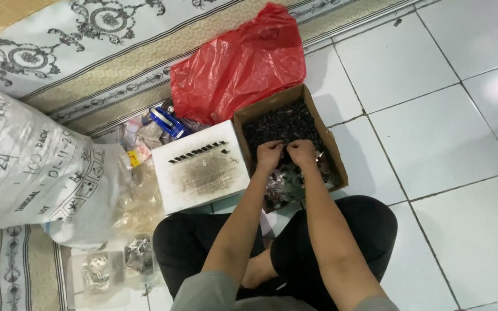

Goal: Picking small black metal components from a cardboard box and inserting them into specific slots on a white template for packaging.

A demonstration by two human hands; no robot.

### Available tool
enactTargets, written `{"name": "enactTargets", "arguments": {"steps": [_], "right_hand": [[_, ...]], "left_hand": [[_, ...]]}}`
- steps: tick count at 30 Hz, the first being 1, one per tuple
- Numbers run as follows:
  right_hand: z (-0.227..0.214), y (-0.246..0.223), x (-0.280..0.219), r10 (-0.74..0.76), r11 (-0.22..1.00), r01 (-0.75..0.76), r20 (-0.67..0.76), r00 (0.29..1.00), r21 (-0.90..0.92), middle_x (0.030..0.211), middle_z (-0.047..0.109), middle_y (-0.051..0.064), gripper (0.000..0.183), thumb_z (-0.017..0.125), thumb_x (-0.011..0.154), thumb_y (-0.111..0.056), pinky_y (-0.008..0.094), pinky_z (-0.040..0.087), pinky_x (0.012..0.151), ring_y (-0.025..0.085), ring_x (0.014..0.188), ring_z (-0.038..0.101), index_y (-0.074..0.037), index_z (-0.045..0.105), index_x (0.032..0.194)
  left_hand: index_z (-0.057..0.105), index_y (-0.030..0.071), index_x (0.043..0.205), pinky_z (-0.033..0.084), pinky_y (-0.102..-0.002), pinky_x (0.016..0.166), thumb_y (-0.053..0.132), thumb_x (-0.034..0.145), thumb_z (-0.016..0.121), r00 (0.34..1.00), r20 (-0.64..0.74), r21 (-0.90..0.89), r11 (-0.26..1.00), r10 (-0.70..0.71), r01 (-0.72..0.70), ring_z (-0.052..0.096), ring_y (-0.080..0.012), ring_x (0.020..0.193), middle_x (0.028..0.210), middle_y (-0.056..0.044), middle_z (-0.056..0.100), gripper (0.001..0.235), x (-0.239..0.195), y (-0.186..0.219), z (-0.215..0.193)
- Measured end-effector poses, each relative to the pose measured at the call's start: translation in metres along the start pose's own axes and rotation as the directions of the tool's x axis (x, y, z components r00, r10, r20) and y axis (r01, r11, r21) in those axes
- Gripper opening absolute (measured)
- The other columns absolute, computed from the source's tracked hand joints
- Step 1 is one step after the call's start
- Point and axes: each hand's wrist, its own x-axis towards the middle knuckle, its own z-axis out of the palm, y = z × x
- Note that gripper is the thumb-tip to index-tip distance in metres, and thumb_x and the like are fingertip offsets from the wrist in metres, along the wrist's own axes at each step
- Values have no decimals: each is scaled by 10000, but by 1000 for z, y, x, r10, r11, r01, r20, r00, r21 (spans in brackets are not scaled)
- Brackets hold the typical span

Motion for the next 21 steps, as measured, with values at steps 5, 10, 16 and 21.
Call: {"name": "enactTargets", "arguments": {"steps": [5,10,16,21], "right_hand": [[-20,-27,-23,-82,995,83,-34,996,49,1087,751,203,274,685,967,-235,449,622,791,344,1054,699,-57,783,1150],[-27,-20,-16,-136,986,139,-43,990,91,966,766,130,255,677,983,-273,394,627,703,261,950,708,-98,775,1140],[-35,-36,-38,-186,980,187,-24,982,63,1003,760,169,310,708,967,-301,412,608,683,269,867,698,-63,760,1160],[-36,-65,-85,-286,958,286,-15,958,7,967,750,198,247,659,1014,-196,434,592,685,310,875,706,-12,774,1131]], "left_hand": [[742,-12,1185,648,-397,769,118,946,689,998,-7,30,998,61,-60,735,-295,936,1112,-252,731,278,0,0,-5],[743,-26,1161,645,-401,769,96,950,692,996,8,-64,994,94,-93,744,-316,926,1100,-285,726,249,-29,26,-13],[772,64,1171,604,-441,891,178,952,714,990,28,-44,989,140,-139,715,-325,1067,1139,-204,743,253,-71,55,-32],[764,45,1183,541,-482,1003,187,964,719,978,35,-15,979,206,-206,676,-371,1154,1188,-231,731,266,-91,55,-46]]}}
